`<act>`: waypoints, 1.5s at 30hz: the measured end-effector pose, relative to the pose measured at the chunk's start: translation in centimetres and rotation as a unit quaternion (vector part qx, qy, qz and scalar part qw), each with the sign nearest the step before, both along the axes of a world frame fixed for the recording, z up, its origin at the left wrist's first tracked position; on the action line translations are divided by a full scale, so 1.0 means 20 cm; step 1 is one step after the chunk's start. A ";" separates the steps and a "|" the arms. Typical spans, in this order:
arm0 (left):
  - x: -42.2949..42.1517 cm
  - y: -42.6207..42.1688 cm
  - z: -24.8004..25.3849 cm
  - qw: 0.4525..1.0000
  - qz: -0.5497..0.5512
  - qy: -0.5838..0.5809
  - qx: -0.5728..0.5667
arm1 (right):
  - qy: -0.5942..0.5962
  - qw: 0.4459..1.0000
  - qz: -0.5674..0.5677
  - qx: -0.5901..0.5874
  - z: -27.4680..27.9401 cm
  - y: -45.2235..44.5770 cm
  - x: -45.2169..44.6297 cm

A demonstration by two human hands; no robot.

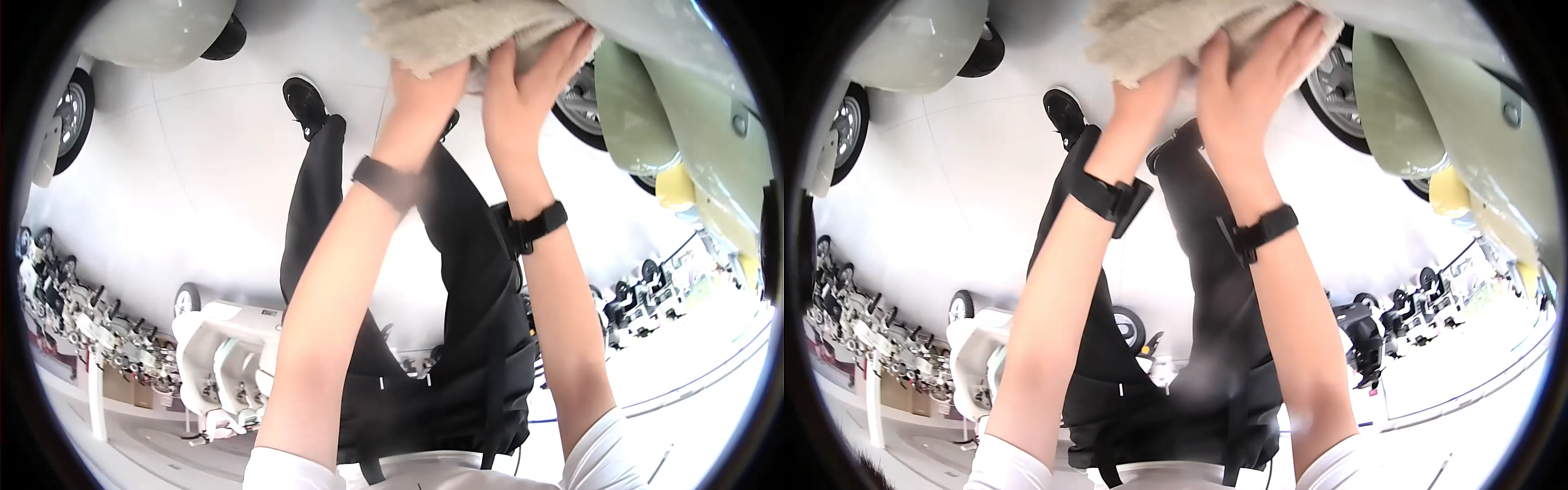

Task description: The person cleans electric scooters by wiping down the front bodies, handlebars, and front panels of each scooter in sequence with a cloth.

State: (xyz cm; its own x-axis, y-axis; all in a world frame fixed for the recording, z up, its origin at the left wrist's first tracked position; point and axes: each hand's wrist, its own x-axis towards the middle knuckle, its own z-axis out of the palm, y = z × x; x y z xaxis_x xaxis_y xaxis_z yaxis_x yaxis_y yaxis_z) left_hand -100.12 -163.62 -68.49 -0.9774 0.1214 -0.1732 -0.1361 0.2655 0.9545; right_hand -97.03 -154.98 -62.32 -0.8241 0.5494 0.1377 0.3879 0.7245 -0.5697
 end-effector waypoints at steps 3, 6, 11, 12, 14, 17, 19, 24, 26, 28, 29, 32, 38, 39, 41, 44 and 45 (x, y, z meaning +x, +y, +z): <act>0.03 0.08 0.10 0.993 -0.028 0.102 -0.044 | 0.020 0.970 -0.062 -0.234 0.03 0.15 0.04; -0.17 0.10 0.30 0.998 -0.013 -0.017 0.057 | 0.032 0.898 -0.114 -0.424 0.10 0.27 -0.16; -0.30 0.11 0.07 0.998 -0.054 -0.015 0.005 | 0.007 0.964 -0.067 -0.257 0.09 0.10 -0.27; -0.26 0.10 -0.01 0.998 -0.055 -0.016 0.002 | 0.028 0.964 -0.094 -0.247 0.10 0.00 -0.30; -0.19 0.06 -0.13 0.998 -0.047 -0.043 0.020 | -0.065 0.997 -0.021 -0.031 0.13 -0.12 -0.25; -0.25 0.07 -0.07 0.975 0.119 -0.140 0.127 | -0.122 0.991 -0.036 -0.040 0.14 -0.12 -0.18; -0.28 0.07 -0.03 0.988 0.134 -0.077 0.020 | -0.050 0.991 -0.007 -0.127 0.13 -0.09 -0.20; -0.35 -0.66 -0.07 0.919 -0.184 -0.348 -0.029 | -0.073 0.995 -0.023 -0.068 0.14 -0.15 -0.21; -0.13 -1.12 -0.38 0.841 -0.207 -0.427 -0.259 | -0.074 0.996 -0.017 -0.038 0.10 -0.13 -0.19; 0.06 -1.49 -0.38 0.698 -0.263 -0.545 -0.383 | -0.077 0.996 -0.019 -0.039 0.09 -0.14 -0.18; 0.19 -1.61 -0.35 0.667 -0.275 -0.581 -0.376 | -0.075 0.996 -0.018 -0.041 0.09 -0.14 -0.19; 0.32 -1.64 -0.22 0.656 -0.267 -0.647 -0.281 | -0.084 0.995 -0.020 -0.046 0.09 -0.14 -0.20; 0.23 -1.69 -0.31 0.737 -0.303 -0.544 -0.262 | -0.067 0.997 -0.030 -0.036 0.07 -0.14 -0.18; 0.20 -1.69 -0.30 0.767 -0.256 -0.510 -0.293 | -0.073 0.996 -0.038 -0.045 0.07 -0.14 -0.18; 0.05 -1.58 -0.21 0.696 -0.257 -0.600 -0.301 | -0.068 0.995 -0.047 -0.056 0.07 -0.15 -0.19; 0.00 -1.47 -0.11 0.580 -0.375 -0.661 -0.291 | -0.046 0.996 -0.051 -0.063 0.05 -0.15 -0.20; 0.05 -1.47 -0.13 0.618 -0.362 -0.640 -0.278 | -0.039 0.996 -0.050 -0.064 0.05 -0.15 -0.19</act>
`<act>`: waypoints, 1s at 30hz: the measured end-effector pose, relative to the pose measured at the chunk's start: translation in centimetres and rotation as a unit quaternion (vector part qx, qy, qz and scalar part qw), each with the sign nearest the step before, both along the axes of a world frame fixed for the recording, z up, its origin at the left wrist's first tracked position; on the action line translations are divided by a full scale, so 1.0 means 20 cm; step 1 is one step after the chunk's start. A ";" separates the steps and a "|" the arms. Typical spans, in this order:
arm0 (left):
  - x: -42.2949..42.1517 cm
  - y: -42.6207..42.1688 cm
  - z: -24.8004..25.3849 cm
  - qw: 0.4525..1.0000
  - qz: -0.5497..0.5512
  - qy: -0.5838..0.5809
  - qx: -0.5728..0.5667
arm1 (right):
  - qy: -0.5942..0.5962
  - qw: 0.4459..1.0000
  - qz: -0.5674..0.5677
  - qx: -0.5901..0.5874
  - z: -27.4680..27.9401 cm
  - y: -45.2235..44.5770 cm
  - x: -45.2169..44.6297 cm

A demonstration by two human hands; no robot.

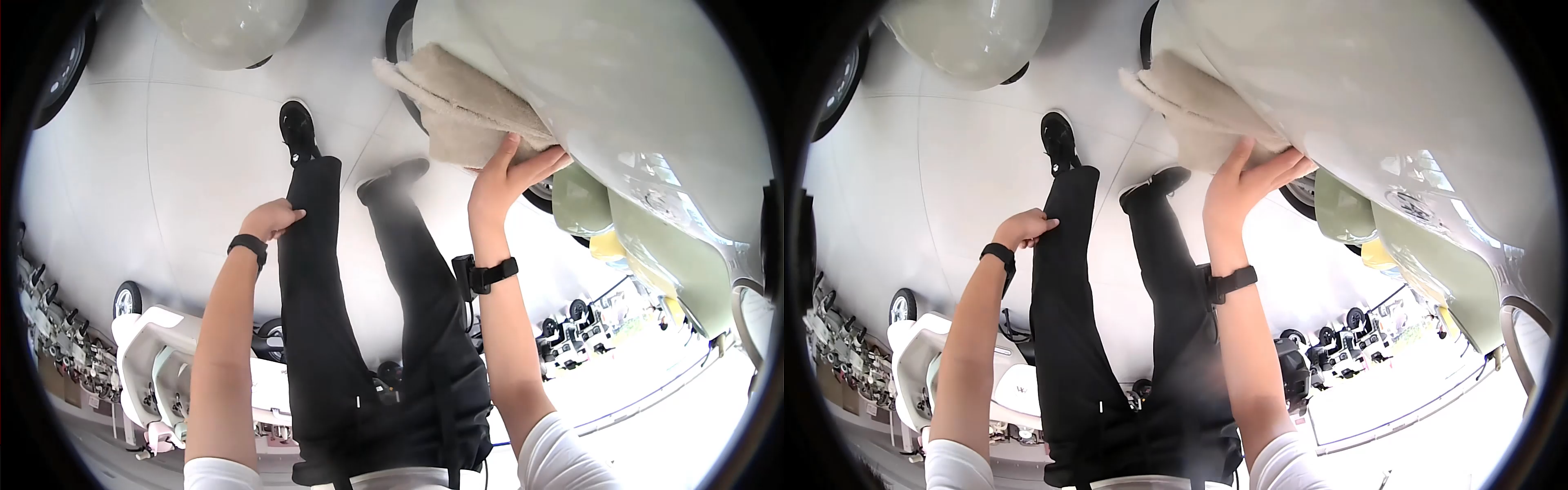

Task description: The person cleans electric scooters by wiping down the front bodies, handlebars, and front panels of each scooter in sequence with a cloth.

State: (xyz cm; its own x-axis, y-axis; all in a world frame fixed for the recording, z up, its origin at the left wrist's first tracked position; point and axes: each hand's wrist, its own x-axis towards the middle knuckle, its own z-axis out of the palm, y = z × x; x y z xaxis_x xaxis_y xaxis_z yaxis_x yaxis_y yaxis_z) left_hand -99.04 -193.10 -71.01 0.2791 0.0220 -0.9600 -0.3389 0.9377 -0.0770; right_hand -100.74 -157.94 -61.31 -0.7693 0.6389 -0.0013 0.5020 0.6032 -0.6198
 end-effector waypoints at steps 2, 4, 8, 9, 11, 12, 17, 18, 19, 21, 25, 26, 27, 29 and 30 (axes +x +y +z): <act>0.10 -0.03 -0.04 0.999 0.028 0.028 0.022 | -0.056 0.998 -0.010 0.011 0.00 0.01 0.02; 0.10 -0.07 -0.07 0.999 0.033 0.022 0.033 | -0.077 0.997 -0.016 0.009 0.00 0.01 0.02; 0.04 -0.11 -0.04 0.994 0.085 0.060 0.044 | -0.009 1.000 -0.018 0.008 -0.04 0.03 0.01; 0.02 -0.16 -0.05 0.986 0.132 0.093 0.032 | -0.007 1.000 -0.012 0.010 -0.03 0.02 0.00; -0.07 -0.29 -0.08 0.979 0.192 0.073 0.002 | -0.018 0.999 -0.006 0.032 -0.02 0.02 0.04; -0.05 -0.29 -0.07 0.983 0.174 0.063 0.004 | -0.016 0.999 -0.005 0.033 -0.02 0.02 0.05; -0.09 -0.02 0.02 0.986 -0.061 0.147 0.045 | -0.021 0.999 -0.016 0.022 -0.03 0.03 0.03; -0.06 0.07 0.05 0.963 -0.143 0.209 0.090 | -0.046 0.999 -0.016 0.023 -0.01 0.02 0.03; -0.03 0.17 0.07 0.928 -0.222 0.269 0.133 | -0.069 0.997 -0.015 0.025 0.00 0.02 0.03; -0.10 0.46 0.20 0.943 -0.121 0.250 0.185 | -0.053 0.998 -0.011 0.021 0.02 0.01 0.03; -0.24 0.96 0.47 0.835 0.209 0.409 0.302 | -0.026 0.999 -0.011 0.016 0.02 0.02 -0.03; -0.28 1.03 0.51 0.792 0.191 0.485 0.318 | -0.002 1.000 -0.002 0.000 0.03 0.01 -0.04; -0.30 1.10 0.51 0.742 0.172 0.558 0.329 | 0.001 1.000 -0.005 -0.021 0.04 0.02 -0.02; -0.29 1.23 0.47 0.731 0.201 0.562 0.331 | 0.023 0.998 -0.004 -0.066 0.04 0.08 -0.03; -0.31 1.28 0.44 0.720 0.213 0.571 0.331 | -0.001 0.998 -0.021 -0.066 0.07 0.09 -0.05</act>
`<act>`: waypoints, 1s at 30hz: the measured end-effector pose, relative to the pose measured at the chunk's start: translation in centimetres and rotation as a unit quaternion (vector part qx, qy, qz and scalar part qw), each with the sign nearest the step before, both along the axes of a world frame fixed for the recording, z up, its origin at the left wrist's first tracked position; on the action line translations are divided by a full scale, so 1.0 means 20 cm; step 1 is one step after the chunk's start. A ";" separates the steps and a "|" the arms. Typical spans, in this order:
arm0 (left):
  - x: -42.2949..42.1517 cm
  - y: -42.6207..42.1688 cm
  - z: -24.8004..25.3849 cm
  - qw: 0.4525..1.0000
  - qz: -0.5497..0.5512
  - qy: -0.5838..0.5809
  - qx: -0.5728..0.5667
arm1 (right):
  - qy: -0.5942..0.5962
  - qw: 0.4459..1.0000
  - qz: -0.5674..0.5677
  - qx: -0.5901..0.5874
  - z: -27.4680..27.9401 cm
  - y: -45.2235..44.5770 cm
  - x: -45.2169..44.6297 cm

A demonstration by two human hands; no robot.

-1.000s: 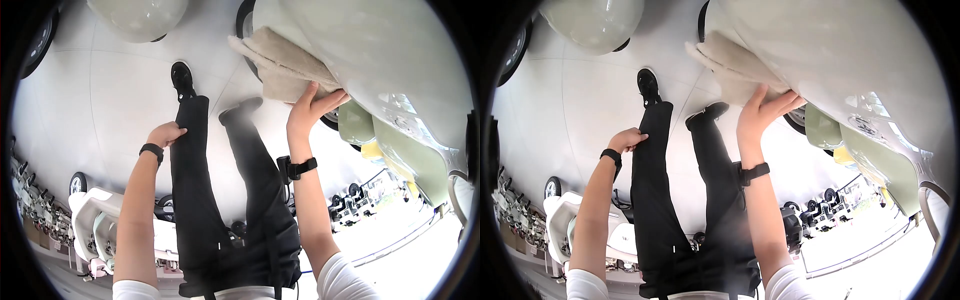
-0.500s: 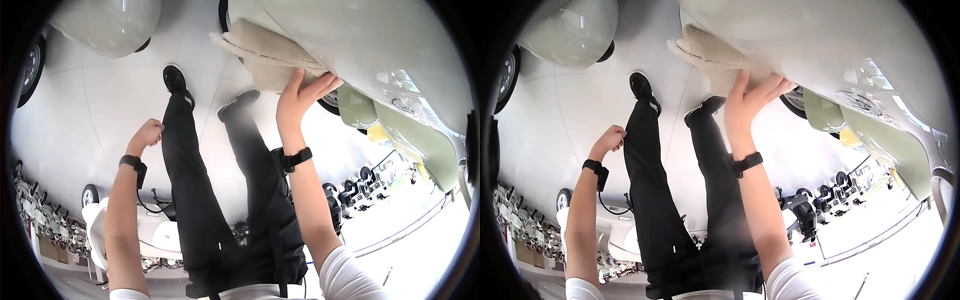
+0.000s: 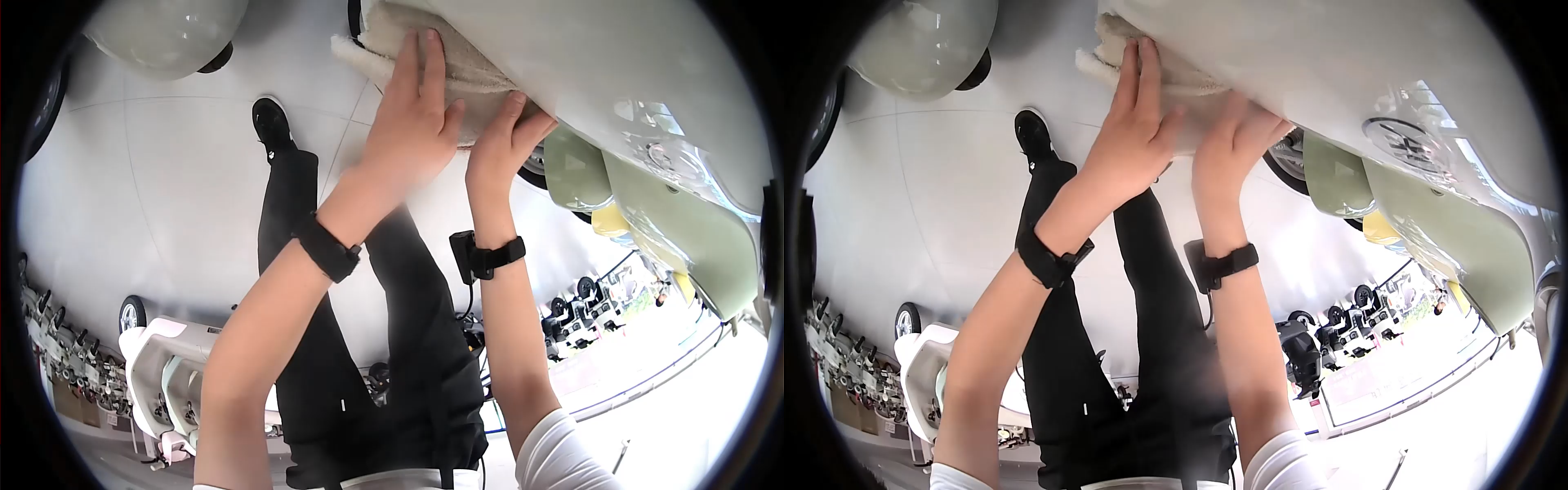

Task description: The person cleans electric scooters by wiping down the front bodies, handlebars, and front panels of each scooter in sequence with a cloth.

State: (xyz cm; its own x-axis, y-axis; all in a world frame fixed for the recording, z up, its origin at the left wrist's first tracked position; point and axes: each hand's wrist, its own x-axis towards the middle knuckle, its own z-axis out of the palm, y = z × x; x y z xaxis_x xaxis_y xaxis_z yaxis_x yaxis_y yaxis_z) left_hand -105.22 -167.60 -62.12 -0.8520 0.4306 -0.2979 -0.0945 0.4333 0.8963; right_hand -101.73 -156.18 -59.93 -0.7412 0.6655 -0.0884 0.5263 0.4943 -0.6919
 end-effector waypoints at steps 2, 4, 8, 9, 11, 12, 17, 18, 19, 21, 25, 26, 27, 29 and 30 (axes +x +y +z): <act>0.00 0.11 -0.02 0.996 0.059 0.061 0.024 | 0.015 1.000 0.012 -0.009 -0.06 0.10 0.03; 0.02 0.20 -0.04 0.990 0.104 0.089 0.038 | 0.027 0.999 0.030 -0.007 -0.10 0.19 0.06; 0.04 0.37 0.01 0.971 0.158 0.173 0.041 | 0.056 0.997 0.050 -0.004 -0.17 0.29 0.09; 0.05 0.40 0.02 0.970 0.153 0.176 0.062 | 0.053 0.997 0.052 0.005 -0.19 0.32 0.10; 0.06 0.42 0.03 0.967 0.143 0.184 0.099 | 0.048 0.997 0.058 0.020 -0.21 0.36 0.12; 0.08 0.38 -0.01 0.971 0.123 0.185 0.086 | 0.045 0.997 0.060 0.023 -0.20 0.34 0.10; 0.08 0.24 -0.12 0.976 0.185 0.090 0.066 | 0.005 0.991 -0.092 -0.102 0.02 0.02 0.02; 0.02 0.23 -0.14 0.965 0.238 0.062 0.086 | -0.004 0.998 -0.014 -0.057 0.02 -0.03 0.01; -0.07 0.22 -0.17 0.965 0.234 0.084 0.089 | -0.021 0.997 0.076 0.005 0.04 -0.11 -0.03; -0.27 0.21 -0.21 0.964 0.218 0.112 0.100 | -0.030 0.990 0.116 0.073 0.00 -0.13 -0.10; -0.51 0.14 -0.40 0.963 0.171 0.131 0.162 | -0.098 0.938 0.136 0.303 -0.14 -0.12 -0.08; -0.51 0.16 -0.43 0.955 0.204 0.144 0.159 | -0.121 0.927 0.148 0.323 -0.15 -0.10 -0.04; -0.48 0.19 -0.44 0.949 0.236 0.143 0.152 | -0.145 0.914 0.155 0.345 -0.15 -0.09 0.00; -0.35 0.23 -0.38 0.935 0.294 0.137 0.142 | -0.148 0.929 0.126 0.314 -0.08 -0.05 0.06; -0.26 0.23 -0.31 0.938 0.304 0.121 0.114 | -0.153 0.945 0.093 0.274 -0.02 -0.05 0.06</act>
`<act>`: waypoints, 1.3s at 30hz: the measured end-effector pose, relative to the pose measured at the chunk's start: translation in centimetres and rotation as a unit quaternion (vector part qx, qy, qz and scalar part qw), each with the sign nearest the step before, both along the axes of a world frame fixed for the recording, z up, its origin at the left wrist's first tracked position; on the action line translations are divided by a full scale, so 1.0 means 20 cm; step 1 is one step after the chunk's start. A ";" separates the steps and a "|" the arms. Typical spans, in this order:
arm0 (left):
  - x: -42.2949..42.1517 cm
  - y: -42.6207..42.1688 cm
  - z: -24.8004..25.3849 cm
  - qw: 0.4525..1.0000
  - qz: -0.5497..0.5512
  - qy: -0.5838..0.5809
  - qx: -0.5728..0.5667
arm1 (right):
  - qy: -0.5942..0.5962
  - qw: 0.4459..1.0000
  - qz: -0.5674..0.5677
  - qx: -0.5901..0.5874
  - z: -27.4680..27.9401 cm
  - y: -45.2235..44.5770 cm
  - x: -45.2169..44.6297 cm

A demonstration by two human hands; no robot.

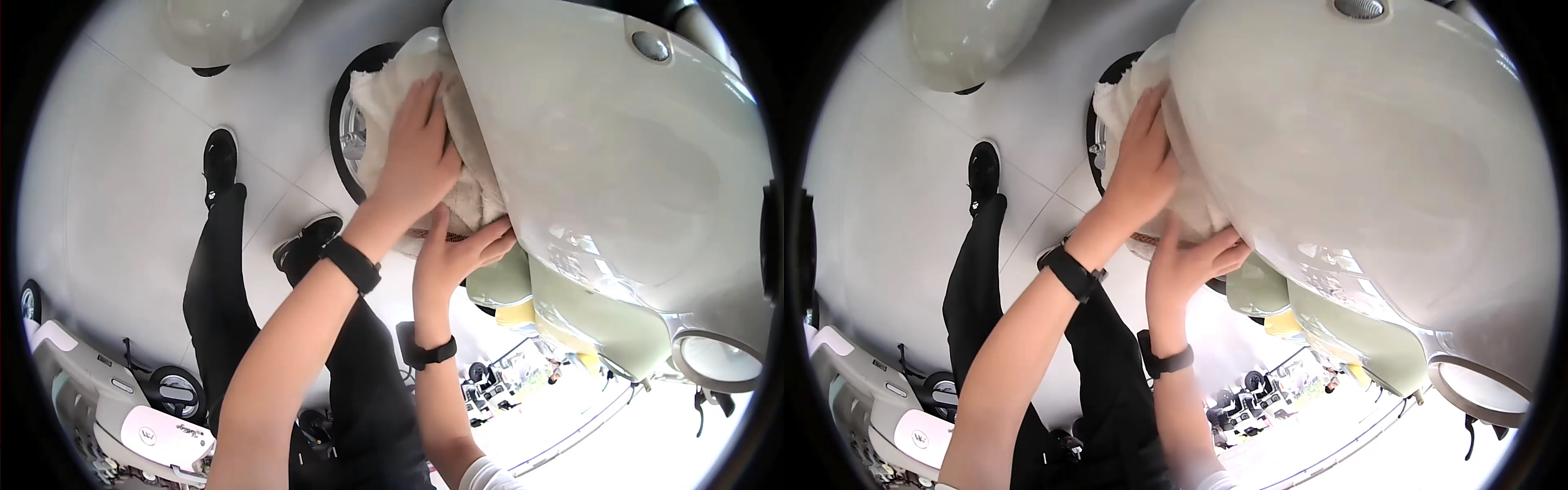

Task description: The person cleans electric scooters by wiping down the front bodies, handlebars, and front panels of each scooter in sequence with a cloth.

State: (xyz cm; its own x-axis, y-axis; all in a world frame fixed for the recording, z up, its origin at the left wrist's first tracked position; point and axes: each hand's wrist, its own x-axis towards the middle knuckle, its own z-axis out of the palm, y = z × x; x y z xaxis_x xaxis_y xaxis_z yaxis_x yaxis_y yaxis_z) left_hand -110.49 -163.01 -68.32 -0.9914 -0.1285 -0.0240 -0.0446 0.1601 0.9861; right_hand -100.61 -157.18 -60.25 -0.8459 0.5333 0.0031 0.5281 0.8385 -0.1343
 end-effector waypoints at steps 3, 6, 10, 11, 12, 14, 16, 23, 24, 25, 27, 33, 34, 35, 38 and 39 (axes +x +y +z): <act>0.23 -0.09 0.28 0.983 -0.035 -0.177 0.029 | 0.053 0.989 -0.099 -0.100 0.02 -0.08 0.05; 0.39 -0.15 0.46 0.945 -0.086 -0.287 0.135 | 0.069 0.938 -0.073 -0.330 0.06 -0.14 0.14; 0.26 -0.54 0.77 0.947 -0.169 -0.233 0.144 | 0.037 0.913 -0.086 -0.398 0.43 -0.43 0.03; 0.27 -0.63 0.84 0.949 -0.158 -0.233 0.145 | 0.030 0.906 -0.075 -0.415 0.56 -0.51 -0.05; 0.24 -0.76 0.97 0.950 -0.160 -0.233 0.134 | 0.015 0.901 -0.073 -0.428 0.71 -0.57 -0.08; 0.23 -1.05 1.29 0.959 -0.143 -0.227 0.091 | -0.020 0.911 -0.029 -0.410 1.03 -0.67 -0.06; 0.17 -1.26 1.59 0.974 -0.123 -0.190 0.025 | -0.025 0.940 0.077 -0.332 1.30 -0.70 -0.18; -0.25 -1.57 2.41 0.978 0.002 0.104 -0.180 | 0.213 0.928 0.190 -0.241 2.16 -0.95 -0.64; -0.35 -1.56 2.51 0.969 0.008 0.144 -0.201 | 0.229 0.929 0.177 -0.230 2.27 -0.96 -0.70; -0.46 -1.55 2.60 0.964 0.012 0.162 -0.210 | 0.266 0.919 0.181 -0.226 2.35 -0.96 -0.79; -0.70 -1.48 2.75 0.953 0.022 0.204 -0.223 | 0.303 0.912 0.173 -0.217 2.51 -0.94 -1.03; -1.44 -1.24 3.17 0.902 0.057 0.312 -0.293 | 0.437 0.838 0.148 -0.291 2.84 -0.82 -1.71; -1.55 -1.20 3.22 0.891 0.057 0.315 -0.322 | 0.467 0.822 0.141 -0.295 2.86 -0.82 -1.82; -1.64 -1.16 3.26 0.880 0.050 0.314 -0.353 | 0.492 0.807 0.128 -0.300 2.85 -0.82 -1.91; -1.95 -1.02 3.14 0.842 -0.105 0.322 -0.419 | 0.475 0.847 0.103 -0.218 2.51 -0.77 -2.26; -2.04 -0.99 3.06 0.836 -0.175 0.299 -0.425 | 0.459 0.862 0.057 -0.205 2.39 -0.80 -2.32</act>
